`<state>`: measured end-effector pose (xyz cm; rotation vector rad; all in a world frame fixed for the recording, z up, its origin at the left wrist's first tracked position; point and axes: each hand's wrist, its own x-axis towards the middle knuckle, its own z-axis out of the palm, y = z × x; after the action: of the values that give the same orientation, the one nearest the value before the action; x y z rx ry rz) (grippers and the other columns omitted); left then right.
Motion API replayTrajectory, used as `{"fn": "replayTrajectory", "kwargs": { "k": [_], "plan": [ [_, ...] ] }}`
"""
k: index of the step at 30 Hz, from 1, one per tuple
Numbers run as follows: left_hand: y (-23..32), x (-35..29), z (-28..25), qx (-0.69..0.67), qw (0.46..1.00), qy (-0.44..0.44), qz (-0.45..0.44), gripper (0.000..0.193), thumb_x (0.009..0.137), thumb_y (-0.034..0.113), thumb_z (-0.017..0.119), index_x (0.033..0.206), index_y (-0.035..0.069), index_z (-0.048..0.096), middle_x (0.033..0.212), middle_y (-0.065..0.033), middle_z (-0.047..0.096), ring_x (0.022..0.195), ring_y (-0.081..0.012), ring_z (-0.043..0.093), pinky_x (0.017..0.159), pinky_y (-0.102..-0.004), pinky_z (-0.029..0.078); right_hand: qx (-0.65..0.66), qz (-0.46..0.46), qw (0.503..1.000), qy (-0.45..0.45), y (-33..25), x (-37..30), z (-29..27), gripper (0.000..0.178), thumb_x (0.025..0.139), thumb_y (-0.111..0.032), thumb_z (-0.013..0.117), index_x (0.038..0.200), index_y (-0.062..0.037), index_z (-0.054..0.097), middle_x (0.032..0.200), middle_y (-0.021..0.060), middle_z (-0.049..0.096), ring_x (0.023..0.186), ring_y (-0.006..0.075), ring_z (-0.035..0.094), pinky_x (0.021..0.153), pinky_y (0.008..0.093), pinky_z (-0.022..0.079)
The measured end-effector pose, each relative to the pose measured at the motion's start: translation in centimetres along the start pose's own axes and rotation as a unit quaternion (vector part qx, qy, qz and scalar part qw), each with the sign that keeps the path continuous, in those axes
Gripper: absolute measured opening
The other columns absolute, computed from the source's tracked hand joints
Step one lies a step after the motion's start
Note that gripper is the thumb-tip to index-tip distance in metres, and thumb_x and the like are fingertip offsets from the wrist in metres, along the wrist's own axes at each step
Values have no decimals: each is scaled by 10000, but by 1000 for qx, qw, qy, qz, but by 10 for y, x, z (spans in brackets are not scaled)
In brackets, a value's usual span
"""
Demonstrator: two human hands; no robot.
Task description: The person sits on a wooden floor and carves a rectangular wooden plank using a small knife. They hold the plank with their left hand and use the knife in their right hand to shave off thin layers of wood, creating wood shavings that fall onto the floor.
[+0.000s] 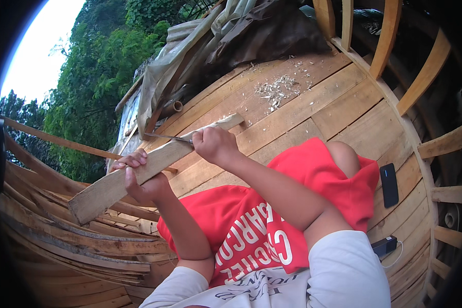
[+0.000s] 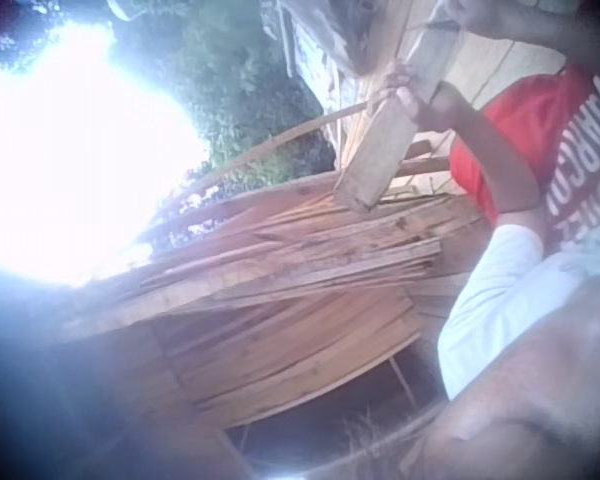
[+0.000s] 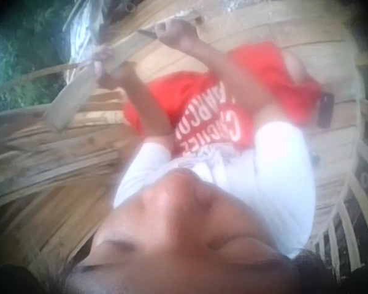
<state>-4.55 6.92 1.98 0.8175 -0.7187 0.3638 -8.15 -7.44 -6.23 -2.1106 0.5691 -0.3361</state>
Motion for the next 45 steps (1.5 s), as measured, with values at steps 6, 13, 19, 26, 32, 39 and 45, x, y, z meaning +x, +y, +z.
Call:
{"fn": "replayTrajectory", "kwargs": {
  "k": [6, 13, 19, 26, 32, 39, 45],
  "plan": [
    [-3, 3, -15, -40, 998, -34, -26, 277, 742, 104, 555, 985, 76, 426, 746, -92, 481, 681, -196, 498, 705, -368, 452, -51, 207, 977, -23, 92, 17, -2, 573, 959, -396, 322, 1017, 15, 717, 1069, 257, 690, 1046, 413, 654, 924, 511, 502],
    [-15, 18, 10, -16, 989, -145, -15, 308, 761, 119, 599, 1007, 54, 426, 747, -107, 496, 693, -206, 511, 703, -389, 461, 0, 118, 991, -67, -10, 0, -34, 610, 955, -410, 314, 1084, 59, 681, 1156, 303, 643, 1152, 430, 599, 1011, 486, 450],
    [-28, 34, 52, -52, 973, -218, -56, 311, 768, 116, 613, 1022, 43, 449, 773, -113, 524, 703, -196, 518, 719, -385, 462, 73, 30, 995, 65, 2, 7, -40, 551, 943, -378, 356, 937, 63, 688, 1003, 332, 655, 1020, 466, 629, 944, 509, 476],
    [-50, 67, 50, -75, 970, -215, -83, 277, 771, 75, 582, 1022, 24, 477, 782, -108, 522, 709, -202, 520, 706, -382, 459, 85, 81, 985, 124, -11, 18, -30, 554, 946, -387, 361, 915, 53, 696, 950, 314, 673, 985, 471, 644, 920, 513, 495],
    [-57, 85, 50, -88, 961, -228, -132, 268, 735, 59, 570, 984, 33, 472, 775, -85, 481, 695, -188, 494, 703, -379, 452, 103, 108, 986, 74, -14, 41, -26, 615, 969, -449, 332, 995, 42, 701, 1068, 303, 667, 1055, 435, 642, 948, 505, 488],
    [-82, 97, 98, -101, 940, -286, -159, 261, 723, 81, 577, 965, 12, 508, 781, -100, 541, 715, -210, 562, 683, -370, 484, 113, -46, 992, -18, 15, 30, -89, 781, 996, -593, 290, 1088, 89, 659, 1110, 323, 650, 1108, 436, 618, 953, 477, 471],
    [-104, 93, 158, -19, 929, -343, -138, 314, 713, 157, 623, 970, -14, 565, 815, -107, 580, 737, -207, 600, 673, -337, 498, 243, 150, 945, 161, 53, 57, -101, 681, 1002, -591, 329, 646, -44, 522, 491, 20, 444, 415, 157, 434, 412, 323, 343]
  ]
}}
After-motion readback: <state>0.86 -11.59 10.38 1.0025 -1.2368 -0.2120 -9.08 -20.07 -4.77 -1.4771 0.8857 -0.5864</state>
